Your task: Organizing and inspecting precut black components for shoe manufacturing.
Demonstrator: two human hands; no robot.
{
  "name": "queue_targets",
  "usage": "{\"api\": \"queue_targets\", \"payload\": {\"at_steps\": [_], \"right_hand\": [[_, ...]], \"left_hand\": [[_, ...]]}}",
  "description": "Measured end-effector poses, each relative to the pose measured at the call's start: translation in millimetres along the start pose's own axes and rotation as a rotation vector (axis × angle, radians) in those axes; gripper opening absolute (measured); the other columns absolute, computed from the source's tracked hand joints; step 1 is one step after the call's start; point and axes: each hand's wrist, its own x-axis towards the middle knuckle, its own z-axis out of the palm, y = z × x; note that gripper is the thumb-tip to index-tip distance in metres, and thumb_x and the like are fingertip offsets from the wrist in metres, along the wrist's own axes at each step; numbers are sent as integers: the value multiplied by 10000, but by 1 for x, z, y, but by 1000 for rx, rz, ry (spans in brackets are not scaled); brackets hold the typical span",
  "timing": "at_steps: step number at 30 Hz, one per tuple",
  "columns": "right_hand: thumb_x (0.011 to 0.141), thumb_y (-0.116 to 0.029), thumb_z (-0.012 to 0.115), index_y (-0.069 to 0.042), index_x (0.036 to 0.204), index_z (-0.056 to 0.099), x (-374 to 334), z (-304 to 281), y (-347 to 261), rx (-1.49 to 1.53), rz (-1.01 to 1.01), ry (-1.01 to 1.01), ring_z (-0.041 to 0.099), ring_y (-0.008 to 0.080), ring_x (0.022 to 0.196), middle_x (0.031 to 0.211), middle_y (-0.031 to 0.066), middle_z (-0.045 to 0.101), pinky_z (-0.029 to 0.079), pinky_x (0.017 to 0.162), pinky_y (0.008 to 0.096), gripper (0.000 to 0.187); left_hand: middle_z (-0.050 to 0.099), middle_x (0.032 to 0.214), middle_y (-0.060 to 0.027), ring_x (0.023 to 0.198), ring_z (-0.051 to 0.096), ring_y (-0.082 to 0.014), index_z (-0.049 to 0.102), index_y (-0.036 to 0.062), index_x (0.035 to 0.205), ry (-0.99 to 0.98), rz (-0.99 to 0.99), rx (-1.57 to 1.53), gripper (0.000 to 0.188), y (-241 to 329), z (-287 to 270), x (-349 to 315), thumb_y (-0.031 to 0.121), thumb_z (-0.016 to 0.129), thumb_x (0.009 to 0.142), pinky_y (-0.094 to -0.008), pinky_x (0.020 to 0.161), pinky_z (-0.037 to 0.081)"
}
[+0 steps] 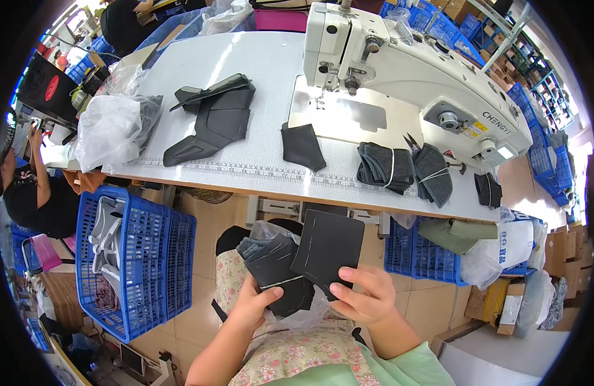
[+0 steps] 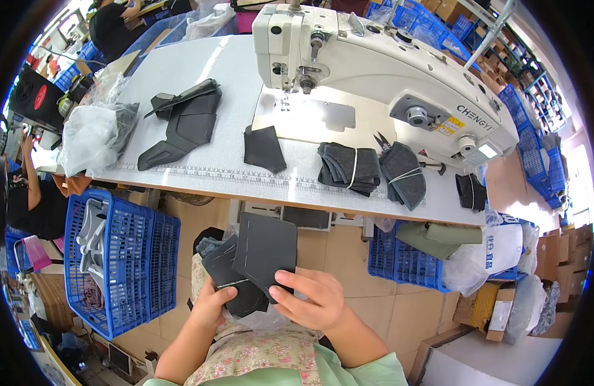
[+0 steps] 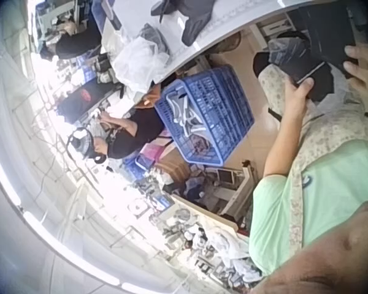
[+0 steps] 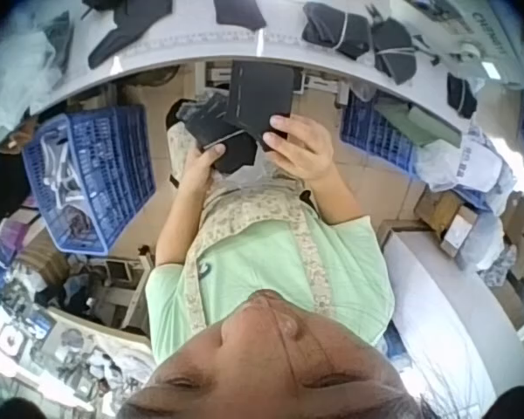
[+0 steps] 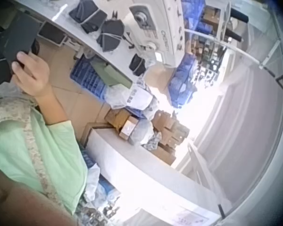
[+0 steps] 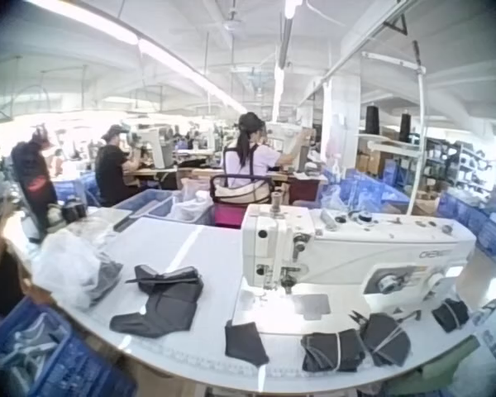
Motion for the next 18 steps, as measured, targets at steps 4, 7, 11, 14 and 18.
{"api": "queue_targets", "payload": {"at_steps": [4, 7, 11, 14, 18], "right_hand": [[517, 18, 729, -66, 886, 672, 1, -3, -3, 0, -10, 5, 638, 236, 706, 1055, 119, 602, 511, 525, 282, 383], [516, 23, 724, -64, 885, 669, 1, -4, -5, 1, -18, 17, 638, 234, 704, 1056, 118, 602, 509, 523, 281, 383], [534, 22, 725, -63, 884, 666, 0, -4, -6, -9, -41, 28, 629, 226, 687, 1044, 118, 610, 506, 519, 278, 365], [555, 18, 726, -62, 880, 663, 0, -5, -8, -25, -64, 29, 620, 217, 672, 1032, 117, 617, 499, 507, 273, 341], [579, 14, 723, -61, 874, 659, 0, -7, -10, -62, -96, 20, 612, 204, 658, 1021, 111, 624, 482, 476, 262, 311]], "left_hand": [[561, 1151, -124, 1044, 568, -228, 404, -17, 1260, 3, 54, 28, 690, -2, 0, -1, 165, 741, 686, -336, 896, 463], [561, 1150, -124, 1043, 568, -227, 406, -16, 1258, -9, 48, 18, 688, -1, 1, -3, 165, 740, 685, -337, 893, 465], [561, 1146, -123, 1045, 566, -227, 407, -11, 1259, -4, 56, 10, 687, -1, 1, -5, 164, 738, 684, -337, 892, 465], [561, 1145, -122, 1046, 564, -227, 403, -9, 1262, -6, 65, 26, 695, -3, -1, -5, 168, 740, 681, -336, 890, 466], [560, 1145, -123, 1045, 566, -228, 401, -10, 1263, -8, 78, 23, 698, -2, 1, -7, 169, 740, 679, -336, 886, 470]]}}
